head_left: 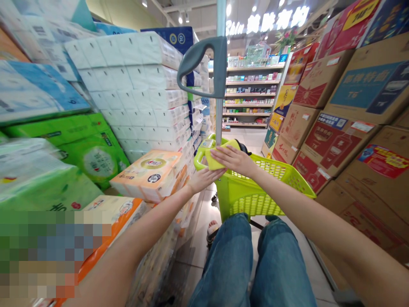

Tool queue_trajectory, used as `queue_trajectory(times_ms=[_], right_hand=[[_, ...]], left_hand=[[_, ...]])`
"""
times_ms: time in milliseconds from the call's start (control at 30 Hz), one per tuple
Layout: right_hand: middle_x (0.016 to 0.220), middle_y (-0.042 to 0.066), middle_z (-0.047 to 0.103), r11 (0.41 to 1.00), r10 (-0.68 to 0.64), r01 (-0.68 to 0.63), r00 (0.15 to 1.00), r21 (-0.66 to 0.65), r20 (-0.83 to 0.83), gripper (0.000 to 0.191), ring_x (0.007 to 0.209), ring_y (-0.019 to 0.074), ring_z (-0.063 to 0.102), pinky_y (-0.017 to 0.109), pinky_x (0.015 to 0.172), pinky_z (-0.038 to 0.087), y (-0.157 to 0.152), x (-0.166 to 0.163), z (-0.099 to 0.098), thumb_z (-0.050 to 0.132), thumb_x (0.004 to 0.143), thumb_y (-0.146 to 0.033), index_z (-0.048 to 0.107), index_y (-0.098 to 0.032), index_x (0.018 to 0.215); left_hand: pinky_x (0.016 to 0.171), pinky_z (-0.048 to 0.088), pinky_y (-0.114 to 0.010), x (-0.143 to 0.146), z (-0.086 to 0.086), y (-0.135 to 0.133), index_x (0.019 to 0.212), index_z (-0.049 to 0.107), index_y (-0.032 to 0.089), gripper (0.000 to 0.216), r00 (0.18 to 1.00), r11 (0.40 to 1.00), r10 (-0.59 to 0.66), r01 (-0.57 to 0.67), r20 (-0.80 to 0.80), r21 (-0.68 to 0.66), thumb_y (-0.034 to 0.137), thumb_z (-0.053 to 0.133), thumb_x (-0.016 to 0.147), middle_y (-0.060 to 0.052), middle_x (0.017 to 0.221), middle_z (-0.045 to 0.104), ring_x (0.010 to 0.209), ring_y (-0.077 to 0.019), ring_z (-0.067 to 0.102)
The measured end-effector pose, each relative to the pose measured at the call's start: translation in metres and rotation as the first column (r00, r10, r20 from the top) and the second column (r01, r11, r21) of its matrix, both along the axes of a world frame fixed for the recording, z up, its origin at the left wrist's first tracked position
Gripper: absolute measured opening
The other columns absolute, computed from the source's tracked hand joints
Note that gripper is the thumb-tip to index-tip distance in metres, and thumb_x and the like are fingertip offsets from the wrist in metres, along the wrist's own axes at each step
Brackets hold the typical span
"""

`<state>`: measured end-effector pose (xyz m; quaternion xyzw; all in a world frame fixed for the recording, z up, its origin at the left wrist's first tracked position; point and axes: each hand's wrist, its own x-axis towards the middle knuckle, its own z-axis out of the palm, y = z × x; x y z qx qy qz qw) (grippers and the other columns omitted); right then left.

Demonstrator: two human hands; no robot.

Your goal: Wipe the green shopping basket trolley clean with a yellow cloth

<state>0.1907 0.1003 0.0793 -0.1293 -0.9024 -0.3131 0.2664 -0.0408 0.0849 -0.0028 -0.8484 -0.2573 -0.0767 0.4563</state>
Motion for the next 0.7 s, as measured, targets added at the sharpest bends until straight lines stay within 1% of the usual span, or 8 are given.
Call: queue_trajectory(times_ms=[200, 267, 300, 367, 500, 567, 633, 700], right_hand=[[0.16, -0.002, 0.037, 0.997, 0.038, -0.022, 0.975, 0.075, -0.218, 0.055, 0.151, 0.0166, 0.023, 0.046, 0.126, 0.02, 0.022, -0.013, 0.104, 0.024, 0.104, -0.012, 0.025, -0.027, 0.157], [0.161, -0.002, 0.035, 0.996, 0.056, -0.037, 0.963, 0.077, -0.265, 0.053, 0.152, 0.0173, 0.02, 0.047, 0.126, 0.017, 0.027, -0.02, 0.119, 0.021, 0.106, -0.014, 0.027, -0.027, 0.156], [0.161, -0.002, 0.035, 0.997, 0.055, -0.035, 0.958, 0.075, -0.282, 0.052, 0.152, 0.0175, 0.02, 0.046, 0.126, 0.016, 0.027, -0.022, 0.117, 0.021, 0.106, -0.014, 0.027, -0.026, 0.156], [0.161, 0.0, 0.036, 0.998, 0.023, -0.004, 0.955, 0.065, -0.296, 0.053, 0.152, 0.0177, 0.02, 0.045, 0.127, 0.017, 0.024, -0.023, 0.094, 0.023, 0.105, -0.013, 0.028, -0.025, 0.156], [0.156, 0.004, 0.044, 0.999, -0.016, 0.022, 0.988, 0.04, -0.156, 0.058, 0.15, 0.0181, 0.026, 0.044, 0.125, 0.025, 0.007, -0.012, 0.015, 0.035, 0.101, -0.01, 0.025, -0.023, 0.157], [0.154, 0.005, 0.046, 1.0, -0.001, 0.002, 0.999, 0.031, -0.049, 0.059, 0.148, 0.0177, 0.033, 0.041, 0.124, 0.03, 0.001, -0.003, -0.01, 0.038, 0.101, -0.011, 0.025, -0.022, 0.157], [0.155, 0.003, 0.046, 1.0, 0.006, -0.007, 1.0, 0.017, 0.031, 0.059, 0.147, 0.0165, 0.036, 0.038, 0.123, 0.031, -0.001, 0.003, -0.009, 0.038, 0.101, -0.011, 0.026, -0.023, 0.157], [0.156, 0.0, 0.043, 1.0, -0.006, 0.007, 0.999, -0.004, 0.042, 0.058, 0.147, 0.0148, 0.034, 0.038, 0.124, 0.029, 0.002, 0.005, 0.018, 0.036, 0.102, -0.012, 0.026, -0.026, 0.157]], left_hand=[[0.123, 0.025, -0.025, 0.004, 0.006, -0.007, 0.154, 0.033, 0.019, 0.064, 0.999, 0.993, 0.032, -0.031, -0.008, 0.112, 0.001, 0.034, 0.093, 0.001, 0.165, 0.021, 0.152, -0.01, 0.017], [0.123, 0.025, -0.025, 0.004, 0.007, -0.009, 0.154, 0.033, 0.019, 0.064, 0.999, 0.992, 0.035, -0.033, -0.015, 0.121, 0.002, 0.035, 0.093, 0.001, 0.165, 0.02, 0.152, -0.01, 0.017], [0.123, 0.026, -0.025, 0.004, 0.007, -0.009, 0.154, 0.032, 0.019, 0.064, 0.999, 0.992, 0.033, -0.031, -0.015, 0.121, 0.002, 0.035, 0.093, 0.001, 0.166, 0.02, 0.152, -0.01, 0.016], [0.123, 0.026, -0.025, 0.004, 0.006, -0.007, 0.154, 0.032, 0.019, 0.064, 1.0, 0.994, 0.024, -0.023, -0.007, 0.107, 0.002, 0.037, 0.093, 0.0, 0.165, 0.021, 0.152, -0.0103, 0.017], [0.121, 0.03, -0.027, 0.002, 0.001, -0.001, 0.153, 0.036, 0.02, 0.062, 1.0, 0.999, 0.02, -0.02, 0.002, -0.028, 0.001, 0.038, 0.093, -0.004, 0.16, 0.037, 0.147, -0.0113, 0.033], [0.119, 0.035, -0.027, 0.001, 0.0, 0.001, 0.151, 0.04, 0.022, 0.06, 0.999, 0.993, 0.034, -0.034, -0.003, -0.113, 0.002, 0.039, 0.094, -0.005, 0.153, 0.048, 0.141, -0.0111, 0.044], [0.118, 0.036, -0.028, 0.0, 0.001, 0.0, 0.151, 0.04, 0.022, 0.061, 0.999, 0.989, 0.033, -0.032, 0.009, -0.146, 0.001, 0.038, 0.094, -0.005, 0.153, 0.048, 0.14, -0.0112, 0.045], [0.12, 0.033, -0.028, 0.001, 0.003, -0.003, 0.153, 0.034, 0.02, 0.064, 0.999, 0.993, 0.017, -0.013, 0.036, -0.118, 0.0, 0.036, 0.093, -0.003, 0.159, 0.038, 0.146, -0.0115, 0.035]])
